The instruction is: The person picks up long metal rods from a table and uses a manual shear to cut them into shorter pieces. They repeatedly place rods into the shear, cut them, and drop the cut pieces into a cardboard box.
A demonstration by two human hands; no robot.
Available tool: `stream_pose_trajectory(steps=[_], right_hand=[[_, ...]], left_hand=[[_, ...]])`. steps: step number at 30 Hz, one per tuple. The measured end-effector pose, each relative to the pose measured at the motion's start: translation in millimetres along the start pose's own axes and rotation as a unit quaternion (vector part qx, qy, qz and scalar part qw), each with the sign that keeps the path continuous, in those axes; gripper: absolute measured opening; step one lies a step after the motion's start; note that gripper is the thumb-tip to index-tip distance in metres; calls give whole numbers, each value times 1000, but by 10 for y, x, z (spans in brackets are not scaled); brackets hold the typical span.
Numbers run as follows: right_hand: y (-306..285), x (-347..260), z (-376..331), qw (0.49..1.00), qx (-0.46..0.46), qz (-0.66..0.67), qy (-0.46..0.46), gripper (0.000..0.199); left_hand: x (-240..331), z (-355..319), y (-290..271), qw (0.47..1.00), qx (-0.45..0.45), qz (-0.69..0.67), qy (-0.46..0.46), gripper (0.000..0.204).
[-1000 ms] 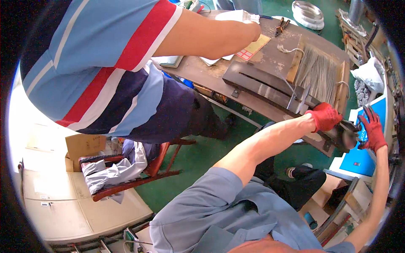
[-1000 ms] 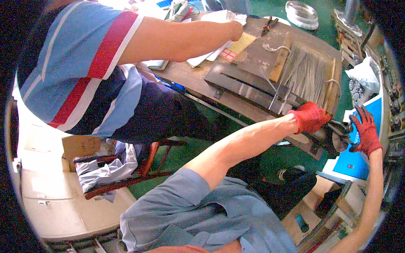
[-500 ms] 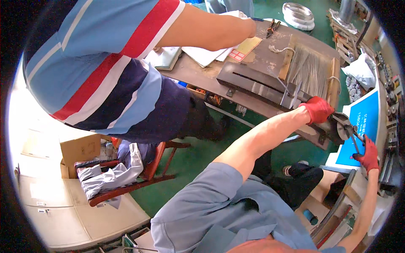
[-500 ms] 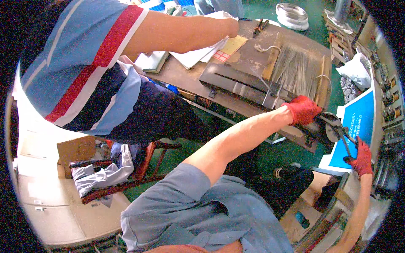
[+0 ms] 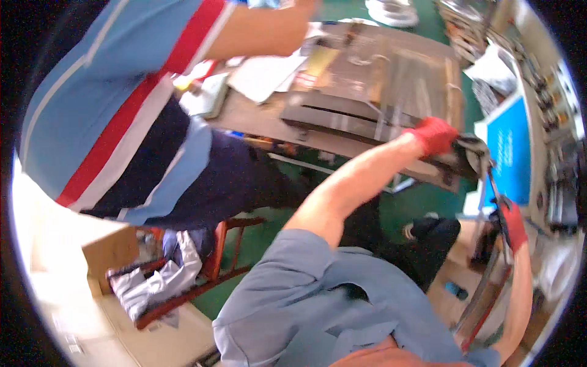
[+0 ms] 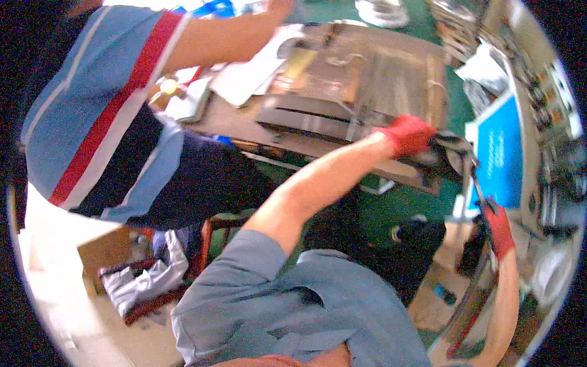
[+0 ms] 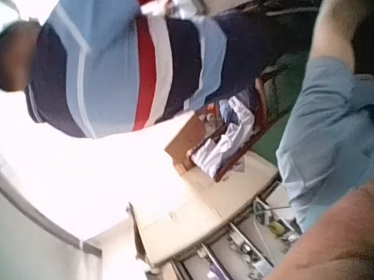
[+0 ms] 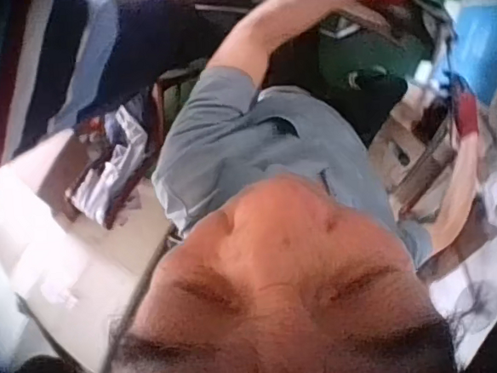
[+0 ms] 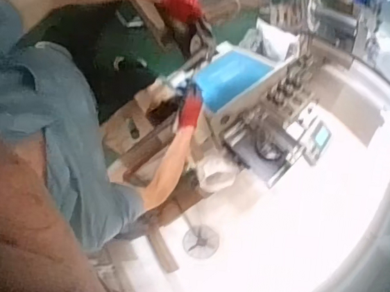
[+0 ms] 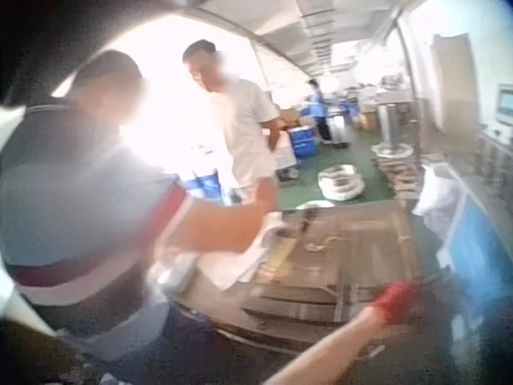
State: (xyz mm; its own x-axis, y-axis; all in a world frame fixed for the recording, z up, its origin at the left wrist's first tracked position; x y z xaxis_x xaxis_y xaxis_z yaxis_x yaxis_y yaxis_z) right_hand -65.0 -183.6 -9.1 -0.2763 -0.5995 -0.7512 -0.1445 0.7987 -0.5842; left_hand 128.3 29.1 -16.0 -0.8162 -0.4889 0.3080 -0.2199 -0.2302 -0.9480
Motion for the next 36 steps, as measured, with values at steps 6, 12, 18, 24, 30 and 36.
stream_pose_trajectory(steps=[6,12,18,24,30,36], right_hand=[[728,-222,-282,916,10,368,159,31],[1372,-388,-149,804,11,577,144,34],[1637,-266,215,870,173,445,123,32],[1799,-595,630,888,186,412,86,34],[1766,-658,728,898,245,357,73,35],[1732,-794,671,899,218,375,57,31]], left_hand=[[-63,-56,-119,996,12,-86,6,30],[-9,-77,-212,998,6,-61,13,31],[14,-61,-215,996,2,-85,26,34],[14,-40,-257,990,-39,-132,39,31],[-129,-125,-181,962,-144,-229,-36,29],[-263,-310,-112,961,-222,-163,-6,37]])
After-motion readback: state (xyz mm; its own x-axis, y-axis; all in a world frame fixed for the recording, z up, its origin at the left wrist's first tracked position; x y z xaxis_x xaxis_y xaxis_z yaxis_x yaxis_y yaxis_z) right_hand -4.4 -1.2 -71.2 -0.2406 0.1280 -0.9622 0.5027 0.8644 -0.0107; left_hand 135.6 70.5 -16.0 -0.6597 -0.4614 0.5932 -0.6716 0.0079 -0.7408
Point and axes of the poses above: each hand's wrist, its own z-axis towards the middle knuckle, its own y-axis out of the palm, x = y × z, the point moved 10 cm from there along z, towards the middle knuckle, and after that the axes turned 3 degrees about -x, right-handed, at the moved point
